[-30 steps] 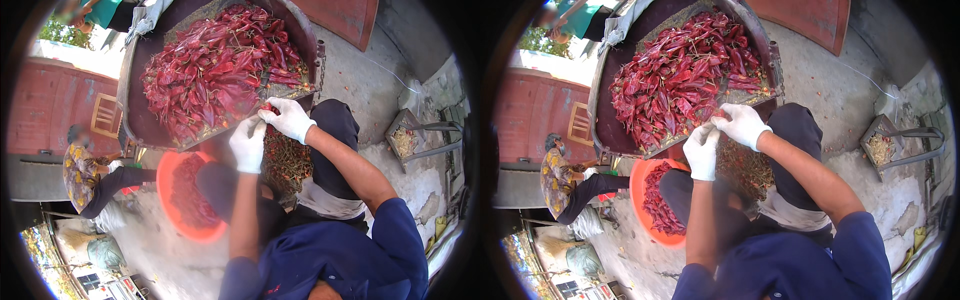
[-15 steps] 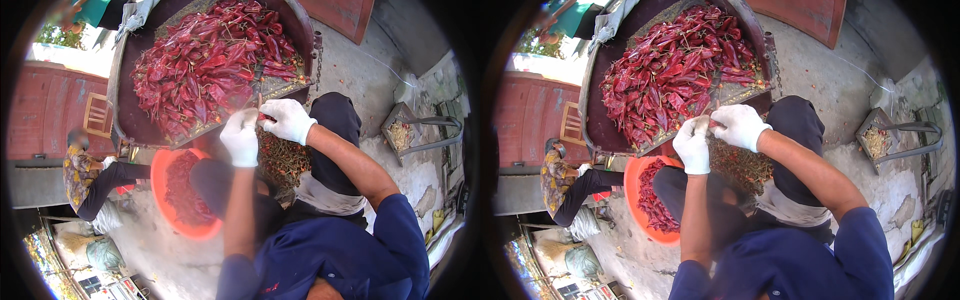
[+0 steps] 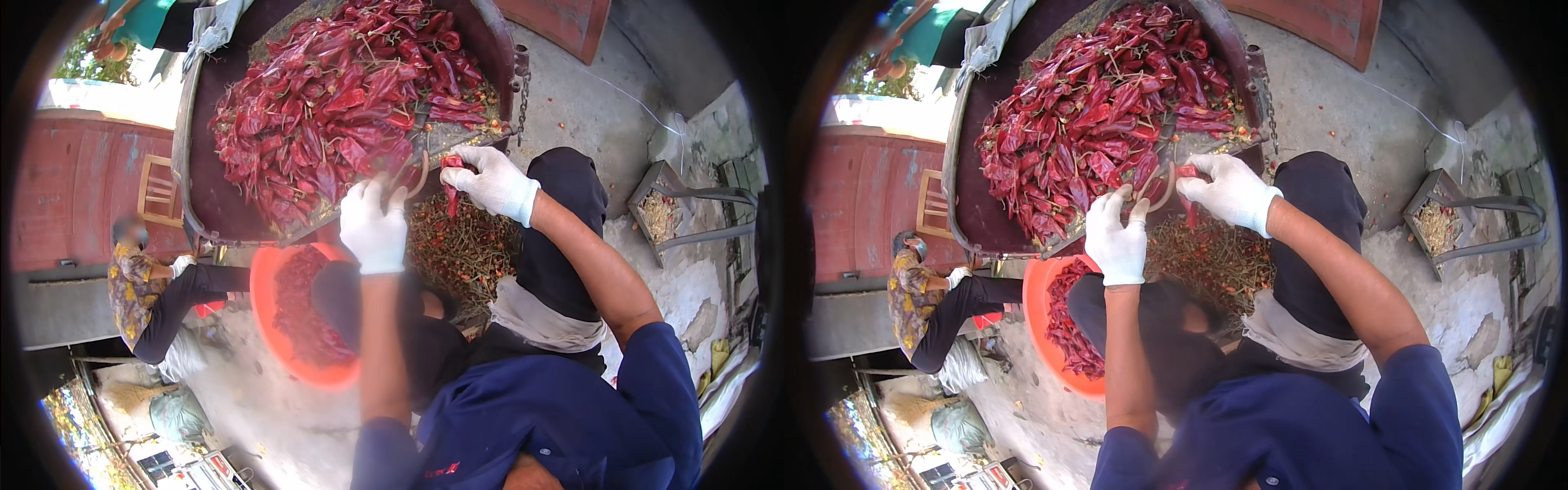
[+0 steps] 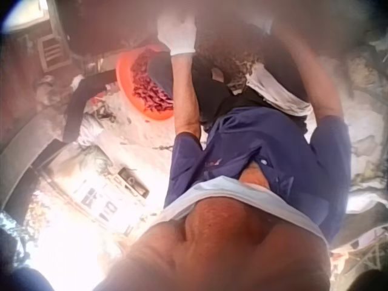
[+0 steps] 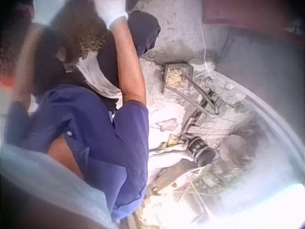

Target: The person sits on the ground and uses a curved blade to remove stems from dried red chilies. They pick chilies from a large metal tray, cut the stems, and place the de-stemmed chilies into an orange basin while discarding the stems onto the floor.

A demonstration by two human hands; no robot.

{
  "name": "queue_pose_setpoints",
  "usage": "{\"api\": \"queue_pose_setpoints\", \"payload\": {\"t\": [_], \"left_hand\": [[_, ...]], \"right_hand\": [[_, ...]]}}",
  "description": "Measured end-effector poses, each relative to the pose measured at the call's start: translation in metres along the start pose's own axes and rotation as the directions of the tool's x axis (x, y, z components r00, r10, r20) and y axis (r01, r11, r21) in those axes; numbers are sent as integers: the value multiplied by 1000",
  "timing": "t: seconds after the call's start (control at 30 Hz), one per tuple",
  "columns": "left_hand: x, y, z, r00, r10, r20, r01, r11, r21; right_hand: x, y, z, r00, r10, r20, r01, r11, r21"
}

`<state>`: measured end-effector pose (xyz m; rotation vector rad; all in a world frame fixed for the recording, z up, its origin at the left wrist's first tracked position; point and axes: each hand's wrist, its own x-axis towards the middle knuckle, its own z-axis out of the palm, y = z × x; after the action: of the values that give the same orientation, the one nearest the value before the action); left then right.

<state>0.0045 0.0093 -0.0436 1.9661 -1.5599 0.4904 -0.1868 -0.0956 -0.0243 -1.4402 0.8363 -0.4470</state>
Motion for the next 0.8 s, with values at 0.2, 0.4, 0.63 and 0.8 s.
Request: {"api": "queue_pose_setpoints", "payload": {"t": [0.2, 0.4, 0.63, 0.8], "left_hand": [[7, -8, 21, 975, 186, 122, -202, 970, 134], [6, -5, 22, 990, -1, 143, -17, 992, 123], [-1, 35, 0, 973, -229, 14, 223, 926, -304], [-12, 53, 1, 973, -228, 45, 229, 903, -365]], "right_hand": [[0, -2, 4, 996, 74, 42, -78, 992, 95], [5, 2, 11, 997, 76, 28, -79, 991, 109], [4, -6, 20, 994, 109, 18, -109, 944, 312], [-1, -13, 23, 995, 102, -3, -99, 968, 231]]}}
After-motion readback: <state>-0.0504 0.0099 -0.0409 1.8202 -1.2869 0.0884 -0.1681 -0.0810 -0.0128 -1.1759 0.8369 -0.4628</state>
